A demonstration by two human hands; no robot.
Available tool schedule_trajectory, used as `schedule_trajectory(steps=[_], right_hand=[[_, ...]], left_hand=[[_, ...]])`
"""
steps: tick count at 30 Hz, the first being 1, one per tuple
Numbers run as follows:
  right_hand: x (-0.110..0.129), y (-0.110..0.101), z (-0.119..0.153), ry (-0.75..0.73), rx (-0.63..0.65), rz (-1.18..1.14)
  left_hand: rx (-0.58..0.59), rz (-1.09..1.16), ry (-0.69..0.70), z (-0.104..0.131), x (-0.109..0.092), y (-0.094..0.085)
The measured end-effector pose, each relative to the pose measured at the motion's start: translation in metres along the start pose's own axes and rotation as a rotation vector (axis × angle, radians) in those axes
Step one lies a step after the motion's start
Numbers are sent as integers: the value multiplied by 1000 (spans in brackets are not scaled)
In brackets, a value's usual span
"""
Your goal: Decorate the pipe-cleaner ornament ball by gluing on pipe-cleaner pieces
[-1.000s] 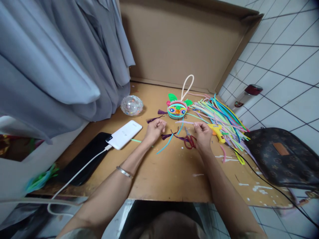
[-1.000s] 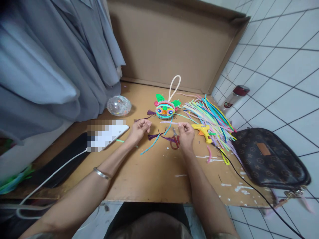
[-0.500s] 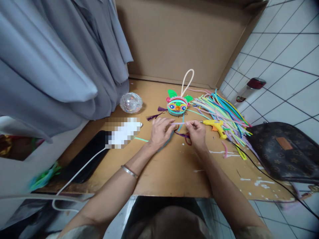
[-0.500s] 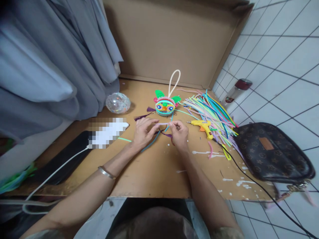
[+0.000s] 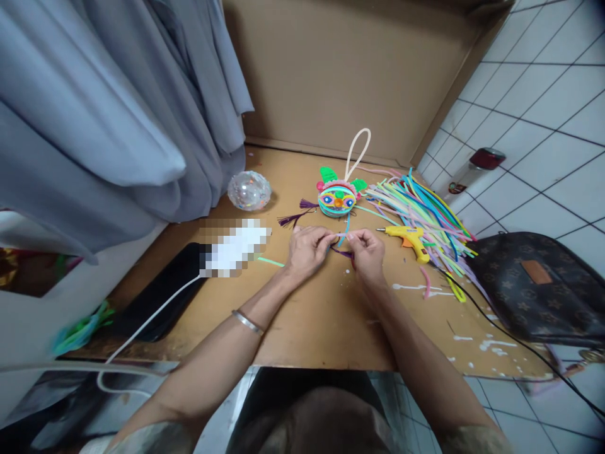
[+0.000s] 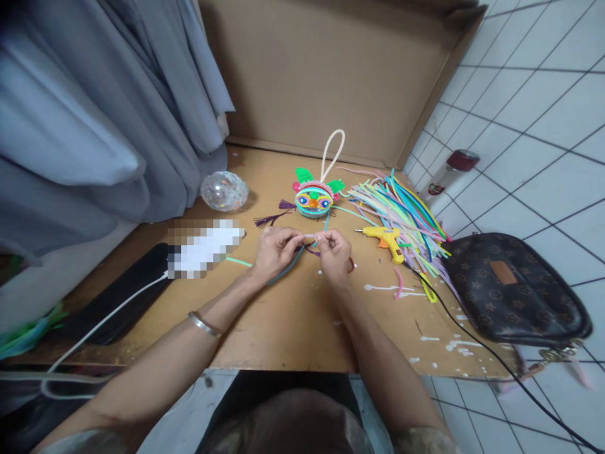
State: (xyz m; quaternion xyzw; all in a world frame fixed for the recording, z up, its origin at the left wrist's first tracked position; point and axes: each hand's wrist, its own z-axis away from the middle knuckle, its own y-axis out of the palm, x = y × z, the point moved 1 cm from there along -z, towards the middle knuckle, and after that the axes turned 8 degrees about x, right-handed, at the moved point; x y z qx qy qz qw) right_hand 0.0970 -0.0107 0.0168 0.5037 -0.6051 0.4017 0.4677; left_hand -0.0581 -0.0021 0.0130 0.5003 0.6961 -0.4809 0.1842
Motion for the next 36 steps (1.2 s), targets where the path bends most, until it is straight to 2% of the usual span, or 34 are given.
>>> schedule_trajectory(steps=[4, 9, 13, 18, 22, 25, 31, 36], right_hand=[[-2, -7, -3, 49, -12, 2], [4, -11, -5, 32, 35, 29], [4, -9, -6, 37, 67, 31], [0, -5, -5, 70, 86, -23], [-1, -8, -8, 102, 72, -129], [0, -10, -9, 108, 61, -162], [0, -6, -4, 50, 74, -46], [-5, -5, -4, 36, 53, -15]], left_hand=[[-14, 63, -38, -2, 5, -3], [50, 171, -55, -4, 7, -4], [5, 224, -67, -2, 4, -1], [74, 438, -145, -2, 3, 6], [51, 556, -206, -4, 5, 7], [27, 588, -227, -5, 5, 5], [24, 578, -223, -5, 3, 5], [20, 611, -280, -5, 2, 8]])
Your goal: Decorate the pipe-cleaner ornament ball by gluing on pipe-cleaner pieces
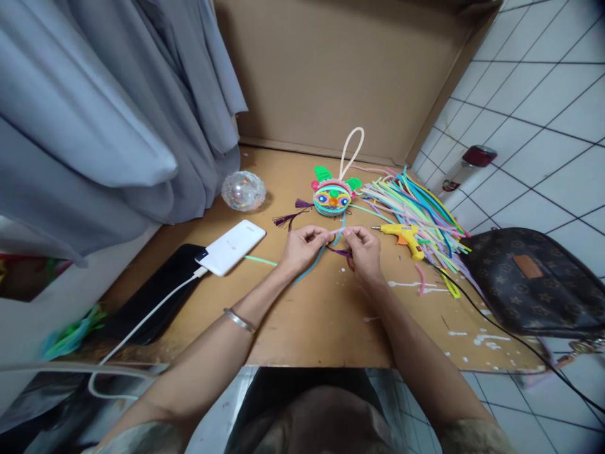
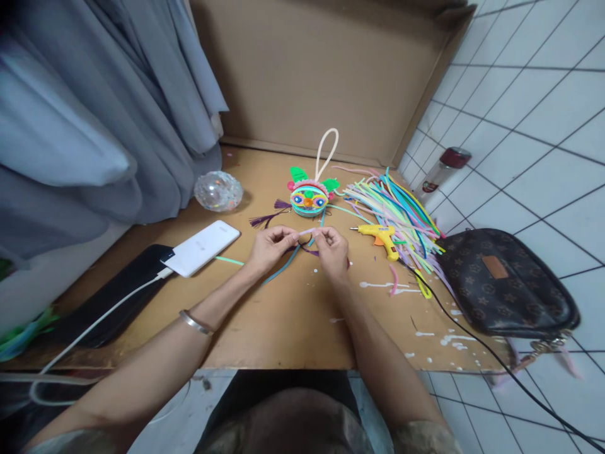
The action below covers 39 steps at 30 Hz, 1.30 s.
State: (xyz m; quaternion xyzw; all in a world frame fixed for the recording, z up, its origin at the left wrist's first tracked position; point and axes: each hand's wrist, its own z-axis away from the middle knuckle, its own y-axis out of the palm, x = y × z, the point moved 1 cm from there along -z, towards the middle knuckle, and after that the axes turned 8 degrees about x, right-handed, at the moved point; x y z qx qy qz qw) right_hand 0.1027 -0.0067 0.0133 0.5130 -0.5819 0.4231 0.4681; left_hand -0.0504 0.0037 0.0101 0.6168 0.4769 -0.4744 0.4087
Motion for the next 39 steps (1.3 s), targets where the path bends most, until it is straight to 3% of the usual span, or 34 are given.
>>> schedule_trajectory(steps=[4, 14, 18, 21, 23, 27, 31, 39], right_hand=[[-2, 1, 0, -20, -5, -8], [-14, 2, -1, 1, -13, 2], [-11, 2, -7, -7, -23, 34], [5, 0, -24, -78, -123, 50], [20, 0, -40, -184, -186, 52], [38, 8, -73, -318, -228, 27], [34, 19, -98, -311, -321, -18], [11, 29, -128, -292, -387, 7]], left_hand=[[-12, 73, -34, -1, 1, 0], [93, 188, -129, -2, 6, -3], [79, 142, -91, -20, 9, -15], [-39, 106, 11, -47, 3, -33], [-53, 124, 43, -66, -2, -42], [-109, 192, 63, -90, -5, -49], [-173, 152, 129, -99, 4, -46], [-101, 105, 127, -114, 19, -55]])
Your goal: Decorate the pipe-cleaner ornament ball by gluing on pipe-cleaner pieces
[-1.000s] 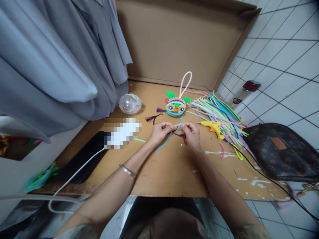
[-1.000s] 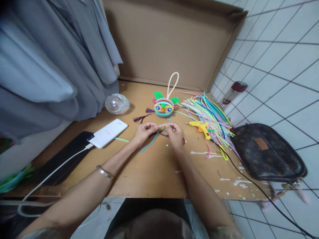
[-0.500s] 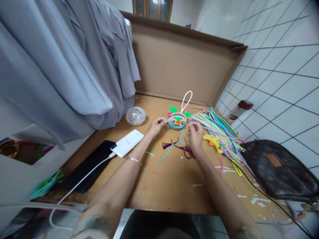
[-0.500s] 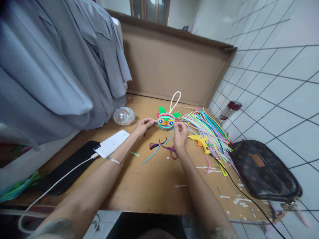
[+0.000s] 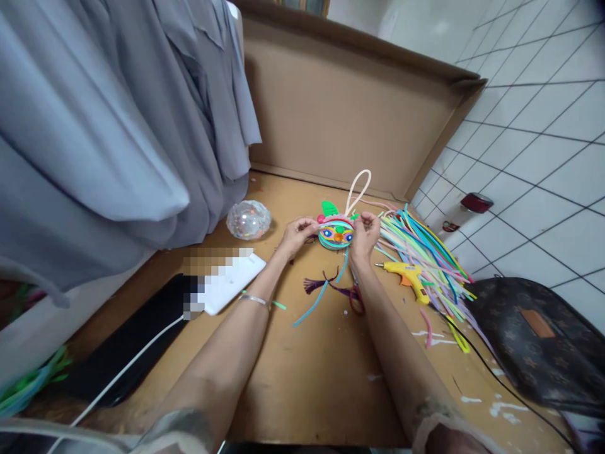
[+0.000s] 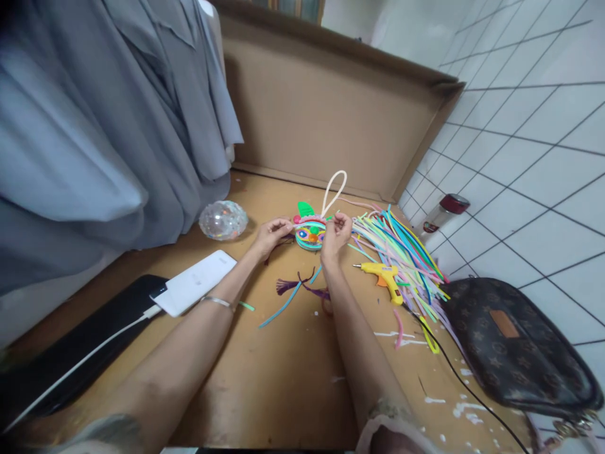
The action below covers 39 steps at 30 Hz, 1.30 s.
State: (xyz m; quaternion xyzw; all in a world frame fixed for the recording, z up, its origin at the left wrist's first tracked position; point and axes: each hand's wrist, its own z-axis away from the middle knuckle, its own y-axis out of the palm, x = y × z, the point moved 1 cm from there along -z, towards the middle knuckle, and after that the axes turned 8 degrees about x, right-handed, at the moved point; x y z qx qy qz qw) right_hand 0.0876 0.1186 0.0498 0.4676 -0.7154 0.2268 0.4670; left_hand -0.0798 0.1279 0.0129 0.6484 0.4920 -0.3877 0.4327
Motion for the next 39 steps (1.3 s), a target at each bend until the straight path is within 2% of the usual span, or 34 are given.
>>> schedule_trajectory(steps=[7, 26, 39], right_hand=[[-15, 1, 0, -17, 108, 79], [-13, -2, 6, -80, 166, 169], [-18, 2, 9, -104, 189, 312]], left_hand=[[76, 83, -52, -4, 9, 3], [154, 16, -1, -5, 4, 5], [122, -72, 24, -8, 7, 6]])
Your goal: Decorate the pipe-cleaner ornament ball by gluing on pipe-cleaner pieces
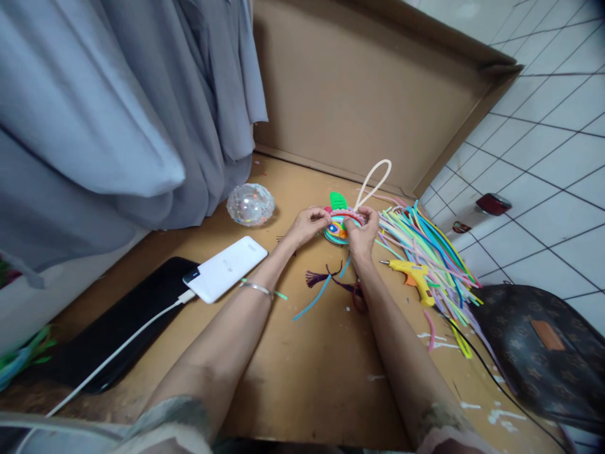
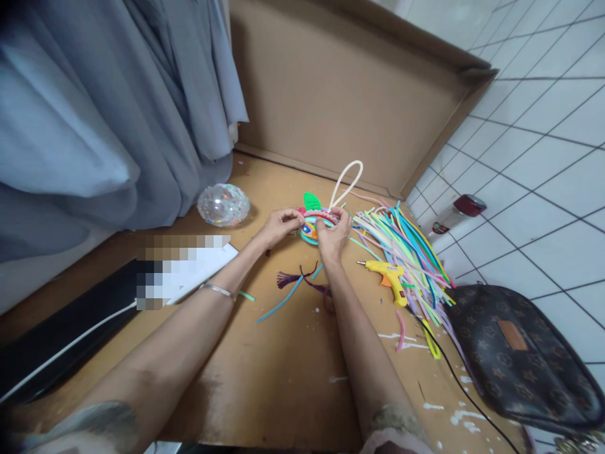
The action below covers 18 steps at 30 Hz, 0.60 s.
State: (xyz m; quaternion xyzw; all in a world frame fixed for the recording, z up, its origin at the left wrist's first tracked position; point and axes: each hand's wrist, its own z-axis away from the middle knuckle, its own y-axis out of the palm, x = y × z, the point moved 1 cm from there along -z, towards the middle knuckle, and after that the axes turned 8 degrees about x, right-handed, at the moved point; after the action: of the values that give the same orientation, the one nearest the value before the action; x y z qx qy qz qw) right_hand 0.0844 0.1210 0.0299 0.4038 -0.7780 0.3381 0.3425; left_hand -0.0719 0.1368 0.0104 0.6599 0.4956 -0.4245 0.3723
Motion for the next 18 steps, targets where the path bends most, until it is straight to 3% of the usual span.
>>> schedule_trajectory(steps=[11, 18], right_hand=[[9, 1, 4, 13, -17, 79], [3, 1, 0, 30, -22, 63]], left_hand=[[31, 114, -38, 1, 0, -2], [28, 110, -34, -1, 6, -4]])
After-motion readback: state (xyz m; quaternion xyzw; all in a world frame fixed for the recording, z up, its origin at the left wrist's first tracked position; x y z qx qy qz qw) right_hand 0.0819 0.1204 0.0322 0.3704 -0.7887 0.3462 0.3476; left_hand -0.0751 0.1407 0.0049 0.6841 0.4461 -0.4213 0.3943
